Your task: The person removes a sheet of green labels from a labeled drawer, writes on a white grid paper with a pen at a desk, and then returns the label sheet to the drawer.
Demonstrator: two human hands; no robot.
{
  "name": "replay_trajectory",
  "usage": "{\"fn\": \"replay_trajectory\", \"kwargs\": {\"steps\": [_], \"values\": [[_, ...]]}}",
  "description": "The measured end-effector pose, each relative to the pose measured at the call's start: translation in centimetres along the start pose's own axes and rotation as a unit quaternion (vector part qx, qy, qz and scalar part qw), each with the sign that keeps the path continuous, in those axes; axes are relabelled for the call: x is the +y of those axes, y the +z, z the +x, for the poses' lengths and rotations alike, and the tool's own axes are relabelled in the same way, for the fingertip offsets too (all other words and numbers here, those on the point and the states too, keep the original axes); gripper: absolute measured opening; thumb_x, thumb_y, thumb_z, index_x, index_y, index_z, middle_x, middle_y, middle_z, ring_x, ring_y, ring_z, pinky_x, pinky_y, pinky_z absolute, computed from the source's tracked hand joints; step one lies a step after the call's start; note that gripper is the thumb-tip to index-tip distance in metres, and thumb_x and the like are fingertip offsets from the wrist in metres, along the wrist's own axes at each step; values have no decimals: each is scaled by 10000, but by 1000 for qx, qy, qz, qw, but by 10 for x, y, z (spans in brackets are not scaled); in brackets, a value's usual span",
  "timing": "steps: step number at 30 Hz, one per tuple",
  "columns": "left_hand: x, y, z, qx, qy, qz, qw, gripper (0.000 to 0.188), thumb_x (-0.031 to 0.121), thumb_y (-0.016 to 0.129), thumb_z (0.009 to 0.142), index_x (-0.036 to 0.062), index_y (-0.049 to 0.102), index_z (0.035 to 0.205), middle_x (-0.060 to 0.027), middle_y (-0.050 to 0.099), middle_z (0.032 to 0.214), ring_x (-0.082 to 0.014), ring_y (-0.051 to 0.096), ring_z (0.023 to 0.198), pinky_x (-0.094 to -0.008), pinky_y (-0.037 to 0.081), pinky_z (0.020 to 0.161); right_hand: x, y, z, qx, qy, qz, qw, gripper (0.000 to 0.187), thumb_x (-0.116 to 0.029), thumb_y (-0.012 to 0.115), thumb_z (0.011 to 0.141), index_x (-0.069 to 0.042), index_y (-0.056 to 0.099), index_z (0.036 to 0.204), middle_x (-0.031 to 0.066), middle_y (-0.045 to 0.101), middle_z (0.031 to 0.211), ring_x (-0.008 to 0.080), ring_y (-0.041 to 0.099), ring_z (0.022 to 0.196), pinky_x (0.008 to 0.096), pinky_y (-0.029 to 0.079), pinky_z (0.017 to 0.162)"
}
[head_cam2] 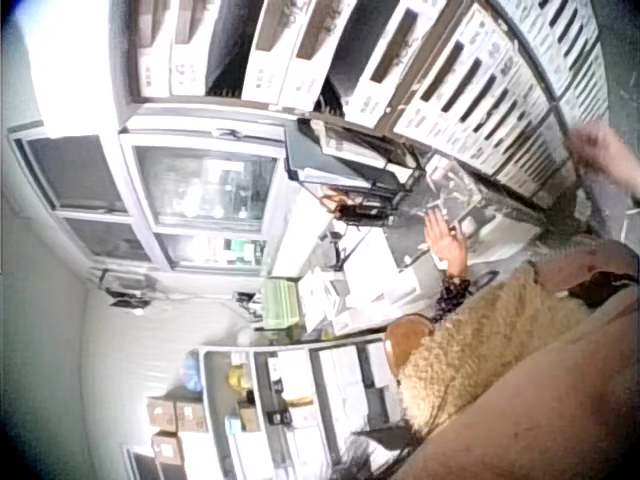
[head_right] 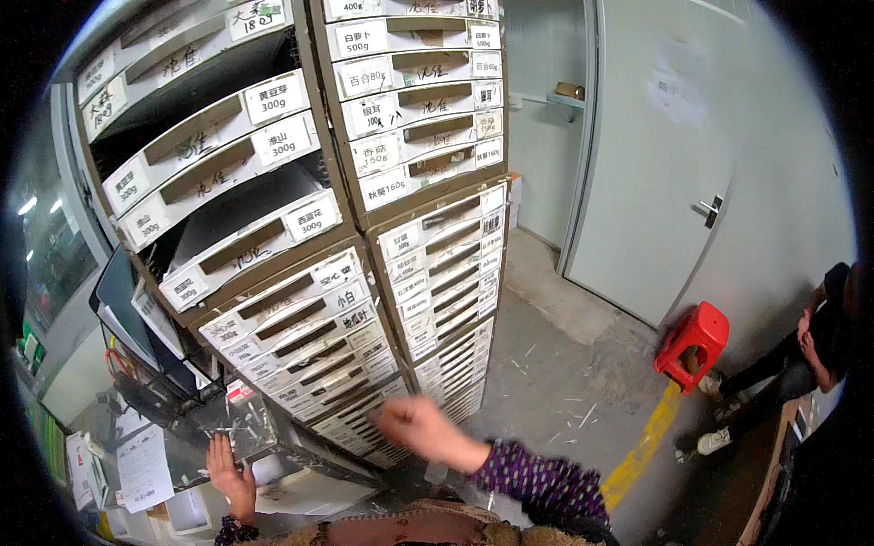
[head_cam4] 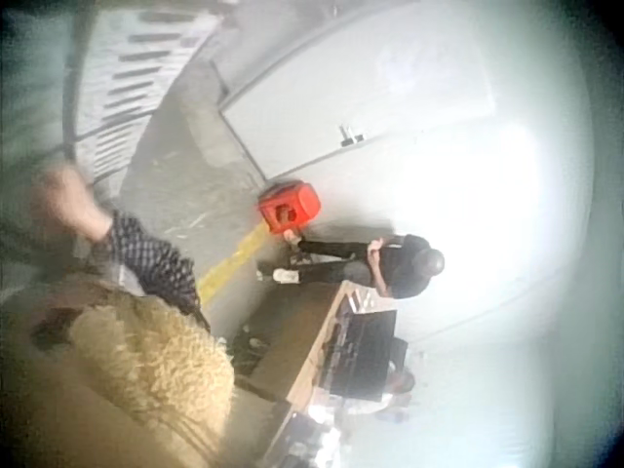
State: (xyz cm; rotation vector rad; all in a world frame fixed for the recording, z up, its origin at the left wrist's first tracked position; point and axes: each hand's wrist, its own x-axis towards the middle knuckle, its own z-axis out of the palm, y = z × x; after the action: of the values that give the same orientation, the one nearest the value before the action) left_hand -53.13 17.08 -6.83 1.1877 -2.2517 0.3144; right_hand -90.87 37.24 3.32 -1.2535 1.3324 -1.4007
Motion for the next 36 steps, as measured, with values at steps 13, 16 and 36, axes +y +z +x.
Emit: {"fn": "replay_trajectory", "kwargs": {"steps": [13, 16, 36], "values": [[15, 12, 0, 51, -76, 67, 994, 663, 139, 605, 690, -69, 483, 1308, -212, 478, 1397, -403, 409, 1315, -513, 259, 1122, -180, -201, 206, 337, -446, -646, 520, 412, 81, 611, 584, -56, 564, 970, 113, 558, 980, 310, 549, 920, 394, 417, 799], [12, 17, -3, 58, -88, 92, 990, 640, 205, 546, 732, -71, 482, 1306, -214, 483, 1389, -412, 418, 1304, -521, 266, 1114, -180, -210, 217, 320, -485, -668, 466, 368, 54, 626, 595, -50, 547, 939, 111, 532, 927, 300, 539, 869, 379, 428, 757], [26, 20, 2, 36, -149, 154, 976, 670, 105, 519, 748, -5, 422, 1402, -186, 419, 1458, -396, 374, 1343, -499, 263, 1124, -259, -257, 88, 26, -454, -544, 705, 351, -174, 705, 713, 11, 618, 998, 154, 602, 889, 246, 594, 748, 352, 472, 618]]}}
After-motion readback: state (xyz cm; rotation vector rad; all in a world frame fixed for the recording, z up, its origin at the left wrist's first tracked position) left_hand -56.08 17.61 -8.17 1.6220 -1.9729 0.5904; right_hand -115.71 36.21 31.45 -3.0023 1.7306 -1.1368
